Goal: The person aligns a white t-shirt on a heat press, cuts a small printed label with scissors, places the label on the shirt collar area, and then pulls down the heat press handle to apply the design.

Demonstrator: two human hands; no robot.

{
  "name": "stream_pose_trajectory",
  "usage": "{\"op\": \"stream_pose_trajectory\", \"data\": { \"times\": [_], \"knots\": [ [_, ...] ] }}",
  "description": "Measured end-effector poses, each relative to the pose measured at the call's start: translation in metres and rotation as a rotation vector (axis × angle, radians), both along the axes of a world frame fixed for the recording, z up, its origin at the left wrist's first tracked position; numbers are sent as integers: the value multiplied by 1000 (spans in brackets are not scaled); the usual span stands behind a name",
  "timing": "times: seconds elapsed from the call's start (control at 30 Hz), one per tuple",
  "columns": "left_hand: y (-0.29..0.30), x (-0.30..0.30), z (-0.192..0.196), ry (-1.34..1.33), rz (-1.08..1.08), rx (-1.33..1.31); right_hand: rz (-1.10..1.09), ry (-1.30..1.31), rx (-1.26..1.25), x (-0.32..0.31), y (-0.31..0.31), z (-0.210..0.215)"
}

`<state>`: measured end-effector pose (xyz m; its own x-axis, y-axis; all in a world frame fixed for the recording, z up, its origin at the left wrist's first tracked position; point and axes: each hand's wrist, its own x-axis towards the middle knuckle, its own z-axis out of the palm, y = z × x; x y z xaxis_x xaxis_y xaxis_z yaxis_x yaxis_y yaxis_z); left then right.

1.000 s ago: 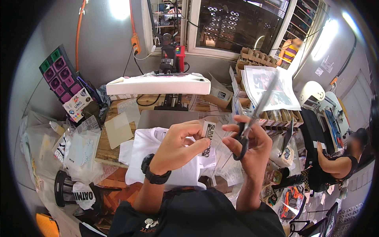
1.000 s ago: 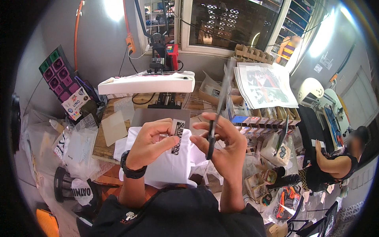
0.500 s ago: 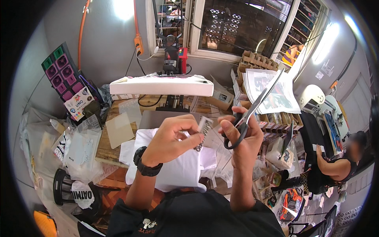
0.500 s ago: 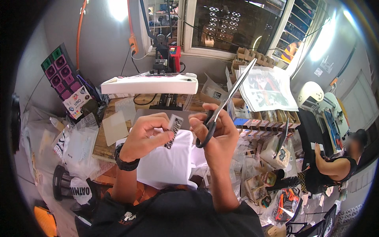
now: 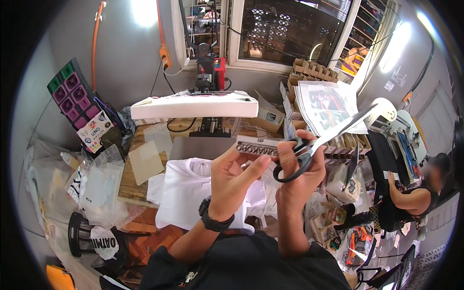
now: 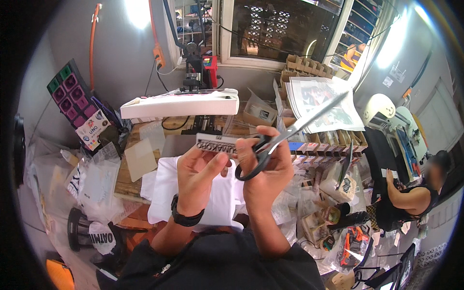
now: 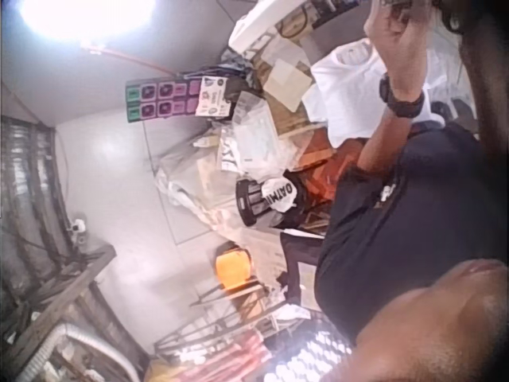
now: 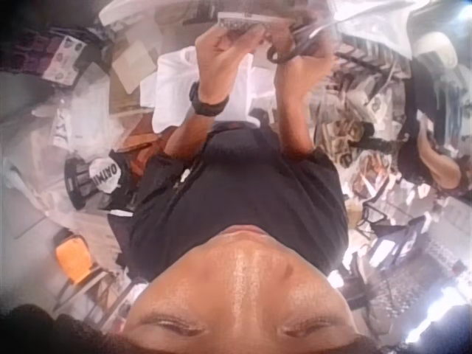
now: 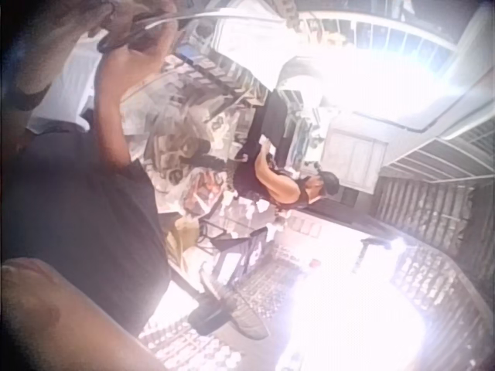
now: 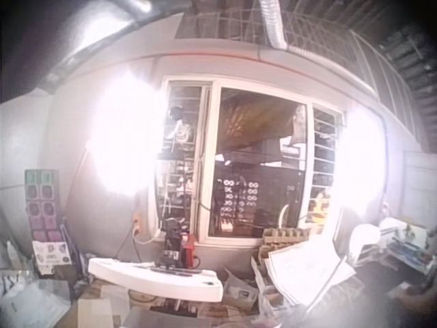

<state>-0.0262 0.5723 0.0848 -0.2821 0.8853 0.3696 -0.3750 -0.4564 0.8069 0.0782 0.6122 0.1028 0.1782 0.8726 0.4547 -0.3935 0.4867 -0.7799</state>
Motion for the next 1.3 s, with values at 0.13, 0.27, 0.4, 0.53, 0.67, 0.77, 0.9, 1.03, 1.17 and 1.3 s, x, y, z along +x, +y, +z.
{"op": "stream_pose_trajectory", "data": {
  "times": [0.13, 0.27, 0.4, 0.53, 0.67, 0.77, 0.9, 1.03, 1.17, 1.3],
  "knots": [
    [3, 7, 19, -113, 45, 107, 23, -59, 276, 14, -2, -24],
    [9, -12, 25, -52, 112, 151, 137, -380, 355, 30, -4, -48],
    [10, -17, 35, -66, 30, 125, 314, -618, 280, 30, -13, -57],
    [12, -19, 30, -61, 6, 73, 300, -636, 210, 29, -19, -54],
    [11, -18, 28, -84, 36, 59, 218, -692, 266, 25, -20, -46],
    [9, -18, 26, -97, 38, 43, 201, -692, 288, 21, -21, -44],
    [10, -16, 23, -108, 23, 48, 153, -704, 290, 20, -22, -43],
    [9, -17, 24, -89, 31, 58, 102, -736, 310, 18, -25, -40],
    [10, -16, 24, -67, 18, 67, 96, -725, 294, 21, -25, -44],
    [9, -18, 24, -76, 7, 68, 107, -711, 288, 19, -25, -46]
  ]
}}
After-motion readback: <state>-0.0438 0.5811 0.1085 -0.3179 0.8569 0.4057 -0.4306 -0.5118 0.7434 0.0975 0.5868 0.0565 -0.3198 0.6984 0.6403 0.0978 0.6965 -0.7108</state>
